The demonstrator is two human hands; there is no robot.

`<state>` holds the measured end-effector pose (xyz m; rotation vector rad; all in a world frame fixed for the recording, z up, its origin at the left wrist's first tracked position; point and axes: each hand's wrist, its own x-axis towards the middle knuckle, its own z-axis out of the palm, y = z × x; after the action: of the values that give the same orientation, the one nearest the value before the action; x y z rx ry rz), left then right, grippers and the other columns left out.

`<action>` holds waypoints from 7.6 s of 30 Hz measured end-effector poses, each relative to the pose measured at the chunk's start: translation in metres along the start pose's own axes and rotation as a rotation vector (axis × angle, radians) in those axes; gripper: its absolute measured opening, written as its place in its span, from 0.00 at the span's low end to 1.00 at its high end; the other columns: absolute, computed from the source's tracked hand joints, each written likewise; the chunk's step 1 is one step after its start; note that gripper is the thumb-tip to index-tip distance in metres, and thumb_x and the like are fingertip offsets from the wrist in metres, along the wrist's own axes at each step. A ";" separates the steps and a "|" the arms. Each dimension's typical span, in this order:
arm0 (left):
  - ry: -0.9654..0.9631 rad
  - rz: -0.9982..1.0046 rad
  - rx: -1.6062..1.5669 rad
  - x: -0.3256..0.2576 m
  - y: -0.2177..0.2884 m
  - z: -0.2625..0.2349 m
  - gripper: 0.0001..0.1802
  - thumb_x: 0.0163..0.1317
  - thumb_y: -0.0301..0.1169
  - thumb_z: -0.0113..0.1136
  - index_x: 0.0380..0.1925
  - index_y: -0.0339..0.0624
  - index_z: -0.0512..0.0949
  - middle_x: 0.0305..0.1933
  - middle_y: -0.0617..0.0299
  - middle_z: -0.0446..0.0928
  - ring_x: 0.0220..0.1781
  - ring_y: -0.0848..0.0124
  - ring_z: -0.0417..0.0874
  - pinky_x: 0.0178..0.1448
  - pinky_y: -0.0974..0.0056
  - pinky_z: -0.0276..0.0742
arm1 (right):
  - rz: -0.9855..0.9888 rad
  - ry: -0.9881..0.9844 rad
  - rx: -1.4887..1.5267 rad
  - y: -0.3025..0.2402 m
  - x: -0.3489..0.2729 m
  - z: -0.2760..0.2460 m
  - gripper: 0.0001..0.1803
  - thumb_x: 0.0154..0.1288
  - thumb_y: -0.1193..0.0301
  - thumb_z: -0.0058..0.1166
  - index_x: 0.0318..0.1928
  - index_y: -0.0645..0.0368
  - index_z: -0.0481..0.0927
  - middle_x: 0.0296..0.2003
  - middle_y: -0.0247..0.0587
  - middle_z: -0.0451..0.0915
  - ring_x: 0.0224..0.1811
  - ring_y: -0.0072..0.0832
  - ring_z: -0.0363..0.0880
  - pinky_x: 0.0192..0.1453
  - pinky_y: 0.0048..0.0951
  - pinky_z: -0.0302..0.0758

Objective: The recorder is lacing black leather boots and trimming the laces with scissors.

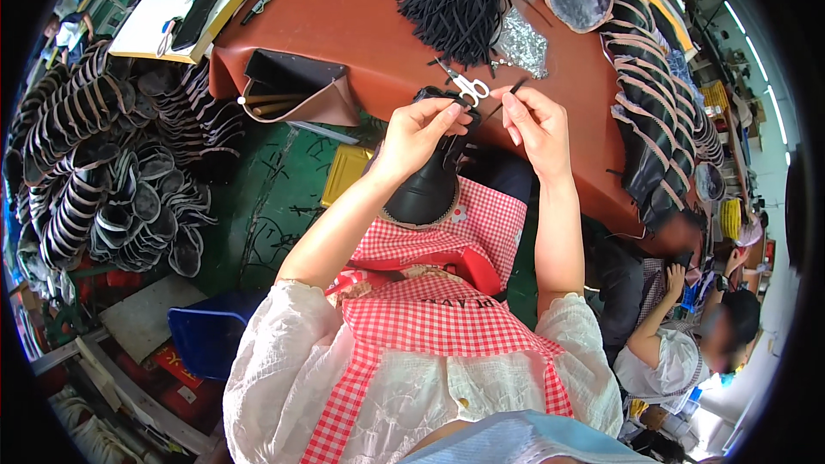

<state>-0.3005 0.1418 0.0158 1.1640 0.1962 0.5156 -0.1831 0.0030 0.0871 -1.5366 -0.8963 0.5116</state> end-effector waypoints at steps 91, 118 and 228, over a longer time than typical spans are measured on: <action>-0.362 0.315 1.420 0.008 -0.050 -0.013 0.06 0.54 0.30 0.63 0.33 0.45 0.83 0.34 0.63 0.73 0.36 0.63 0.80 0.39 0.61 0.76 | -0.029 0.465 -0.069 0.163 -0.066 0.052 0.06 0.55 0.81 0.62 0.35 0.64 0.81 0.28 0.39 0.81 0.27 0.20 0.81 0.31 0.19 0.77; -0.435 0.483 1.436 0.016 -0.056 -0.020 0.03 0.50 0.30 0.64 0.27 0.47 0.82 0.29 0.65 0.71 0.32 0.67 0.80 0.32 0.62 0.78 | -0.002 0.498 -0.207 0.166 -0.066 0.049 0.06 0.56 0.73 0.64 0.33 0.60 0.81 0.28 0.39 0.78 0.24 0.27 0.76 0.28 0.24 0.72; 0.194 0.236 0.767 0.008 -0.072 -0.055 0.25 0.49 0.19 0.65 0.51 0.45 0.79 0.33 0.60 0.82 0.34 0.73 0.85 0.42 0.69 0.81 | 0.279 -0.209 -0.180 0.110 0.019 0.050 0.07 0.63 0.80 0.46 0.40 0.70 0.74 0.17 0.46 0.78 0.13 0.31 0.78 0.19 0.30 0.73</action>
<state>-0.2955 0.1695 -0.0701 1.8980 0.4522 0.7971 -0.1827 0.0518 -0.0253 -1.8092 -0.9098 0.8228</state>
